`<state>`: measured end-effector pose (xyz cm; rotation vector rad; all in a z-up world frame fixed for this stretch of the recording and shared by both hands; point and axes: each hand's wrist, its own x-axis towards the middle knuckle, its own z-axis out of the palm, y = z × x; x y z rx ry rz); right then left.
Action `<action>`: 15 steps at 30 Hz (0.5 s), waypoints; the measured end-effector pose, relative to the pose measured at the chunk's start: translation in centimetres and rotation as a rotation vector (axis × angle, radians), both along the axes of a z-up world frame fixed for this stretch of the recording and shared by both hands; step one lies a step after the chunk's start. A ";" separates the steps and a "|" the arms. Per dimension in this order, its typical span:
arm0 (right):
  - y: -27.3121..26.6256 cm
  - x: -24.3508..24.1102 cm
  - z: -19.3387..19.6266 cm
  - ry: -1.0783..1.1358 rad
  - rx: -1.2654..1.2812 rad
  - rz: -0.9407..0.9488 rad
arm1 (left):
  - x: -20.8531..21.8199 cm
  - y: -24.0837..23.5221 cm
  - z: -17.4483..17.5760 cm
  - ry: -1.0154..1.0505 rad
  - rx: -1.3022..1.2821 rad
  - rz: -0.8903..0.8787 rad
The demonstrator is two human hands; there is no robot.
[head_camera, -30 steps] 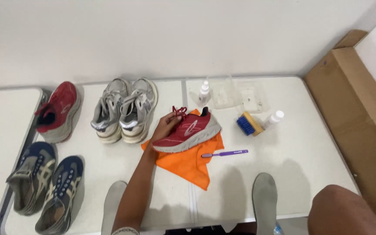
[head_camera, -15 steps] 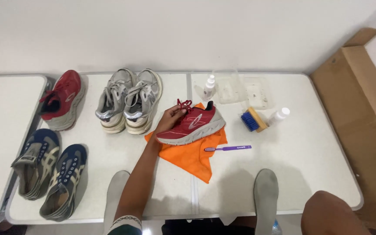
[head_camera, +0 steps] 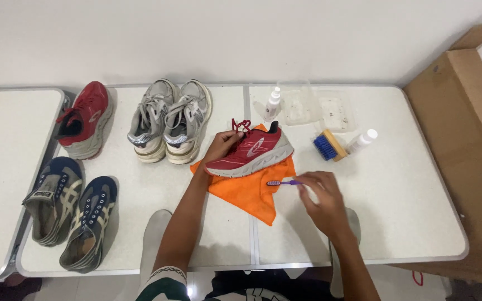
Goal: The person scrubs the white midsole of a red sneaker with a purple toothbrush while holding the shoe steady on an orange cloth. They pause briefly to touch their face, then resume scrubbing the same area.
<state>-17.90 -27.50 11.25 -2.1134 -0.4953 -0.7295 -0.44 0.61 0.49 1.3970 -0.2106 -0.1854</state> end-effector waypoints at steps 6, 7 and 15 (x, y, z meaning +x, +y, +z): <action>-2.1 2.9 -6.1 0.411 -0.500 -0.079 | -0.5 -0.1 0.5 0.011 -0.032 0.018; -2.2 3.1 -6.4 0.481 -0.532 -0.073 | -0.6 -0.2 0.8 0.008 -0.022 0.022; -2.4 4.2 -10.3 0.494 -0.638 -0.078 | -0.1 -0.1 0.0 -0.004 -0.046 0.022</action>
